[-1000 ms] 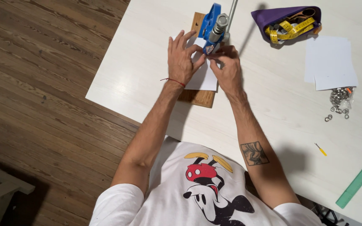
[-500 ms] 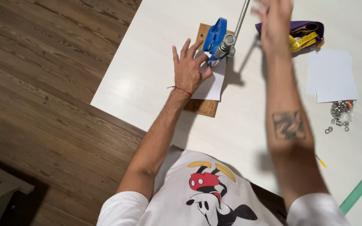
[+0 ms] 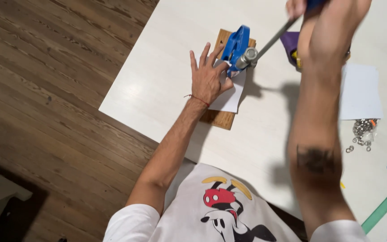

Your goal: Marking paper, folding it, and using a manual press to install metal eyelets.

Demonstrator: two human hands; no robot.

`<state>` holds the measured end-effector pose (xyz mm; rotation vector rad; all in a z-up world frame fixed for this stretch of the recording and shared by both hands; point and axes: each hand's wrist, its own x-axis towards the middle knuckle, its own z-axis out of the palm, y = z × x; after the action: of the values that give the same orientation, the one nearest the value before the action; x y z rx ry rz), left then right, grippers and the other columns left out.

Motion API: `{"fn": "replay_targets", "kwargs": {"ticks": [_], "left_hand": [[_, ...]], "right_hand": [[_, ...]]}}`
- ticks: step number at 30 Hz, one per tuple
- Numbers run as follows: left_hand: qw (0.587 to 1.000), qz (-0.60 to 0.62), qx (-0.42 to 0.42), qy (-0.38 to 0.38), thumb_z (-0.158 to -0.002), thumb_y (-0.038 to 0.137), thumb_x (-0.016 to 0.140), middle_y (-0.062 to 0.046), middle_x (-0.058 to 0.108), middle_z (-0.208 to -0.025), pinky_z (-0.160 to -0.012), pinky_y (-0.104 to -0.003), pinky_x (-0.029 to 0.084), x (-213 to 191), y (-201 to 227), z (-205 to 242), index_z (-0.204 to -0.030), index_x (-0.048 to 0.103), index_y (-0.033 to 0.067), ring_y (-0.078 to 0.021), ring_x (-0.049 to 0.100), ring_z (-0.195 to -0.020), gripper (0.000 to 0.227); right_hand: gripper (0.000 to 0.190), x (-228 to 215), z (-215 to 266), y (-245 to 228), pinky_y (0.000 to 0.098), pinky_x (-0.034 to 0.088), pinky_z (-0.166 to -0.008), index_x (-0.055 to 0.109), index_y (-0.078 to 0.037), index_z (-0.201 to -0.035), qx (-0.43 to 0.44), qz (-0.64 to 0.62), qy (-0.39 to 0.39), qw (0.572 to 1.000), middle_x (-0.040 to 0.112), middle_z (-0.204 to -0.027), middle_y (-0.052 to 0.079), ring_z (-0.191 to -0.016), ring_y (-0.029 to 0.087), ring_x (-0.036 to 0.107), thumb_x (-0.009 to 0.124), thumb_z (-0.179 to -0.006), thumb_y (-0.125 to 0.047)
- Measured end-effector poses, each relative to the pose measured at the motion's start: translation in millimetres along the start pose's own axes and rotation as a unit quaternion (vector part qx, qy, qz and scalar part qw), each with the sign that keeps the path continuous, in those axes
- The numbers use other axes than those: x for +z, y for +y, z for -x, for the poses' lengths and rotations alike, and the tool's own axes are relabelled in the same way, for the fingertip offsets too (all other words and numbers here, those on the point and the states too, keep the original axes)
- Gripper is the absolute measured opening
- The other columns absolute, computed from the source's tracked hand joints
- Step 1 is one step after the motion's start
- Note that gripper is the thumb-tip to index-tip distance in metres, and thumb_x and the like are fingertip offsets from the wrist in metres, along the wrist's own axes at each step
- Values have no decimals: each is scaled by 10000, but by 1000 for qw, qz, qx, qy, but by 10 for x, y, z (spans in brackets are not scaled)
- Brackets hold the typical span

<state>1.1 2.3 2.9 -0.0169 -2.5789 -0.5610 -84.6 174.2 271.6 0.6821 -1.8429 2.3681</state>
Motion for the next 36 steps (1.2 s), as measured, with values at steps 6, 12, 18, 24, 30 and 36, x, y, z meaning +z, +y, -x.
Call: {"fn": "replay_targets", "kwargs": {"ticks": [6,12,18,24,30,36], "left_hand": [[999,-18,31,-5,-853,439,805,-55,472,-1812,-1325,-954,161,19,-9,-49,-1202,816,306,-421,305,-1743,374],[999,-11,31,7,-839,471,819,-44,489,-1805,-1340,-934,141,-1,8,-30,-1246,800,264,-411,309,-1741,457],[991,-7,8,-133,-807,696,863,-84,479,-1809,-1310,-931,7,-316,-218,-176,-1211,788,308,-406,257,-1756,565],[928,341,129,-76,-1189,247,666,-180,710,-1547,-1221,-582,531,-660,-553,-1332,-1266,792,114,-383,660,-1487,199],[837,394,79,-371,-1154,575,601,37,745,-664,-659,-286,475,644,-396,-2202,-706,810,164,-68,580,-587,643],[754,609,-67,-237,-955,351,608,6,448,-565,-715,-365,436,1107,-332,-1876,-573,472,153,-142,448,-610,452]], "right_hand": [[438,351,688,-307,377,468,-742,523,-43,-990,-67,18,-13,998,478,-842,132,-709,237,465,572,-1262,-383],[376,334,1003,-182,391,434,-751,577,-52,-931,-147,61,-11,987,545,-826,123,-788,252,539,514,-1227,-275],[355,397,1002,-189,389,428,-770,565,-62,-922,-143,63,1,988,548,-827,110,-791,236,534,496,-1209,-258],[346,514,1020,-158,408,385,-759,549,-72,-915,-150,51,49,986,505,-782,104,-760,245,499,504,-1197,-268],[266,559,1078,-22,413,327,-707,483,-134,-908,-160,87,100,978,404,-720,17,-648,191,377,409,-1136,-249],[341,954,1314,32,475,300,-840,158,-218,-707,-201,96,230,947,129,-606,-39,-569,138,175,341,-989,-276]]}}
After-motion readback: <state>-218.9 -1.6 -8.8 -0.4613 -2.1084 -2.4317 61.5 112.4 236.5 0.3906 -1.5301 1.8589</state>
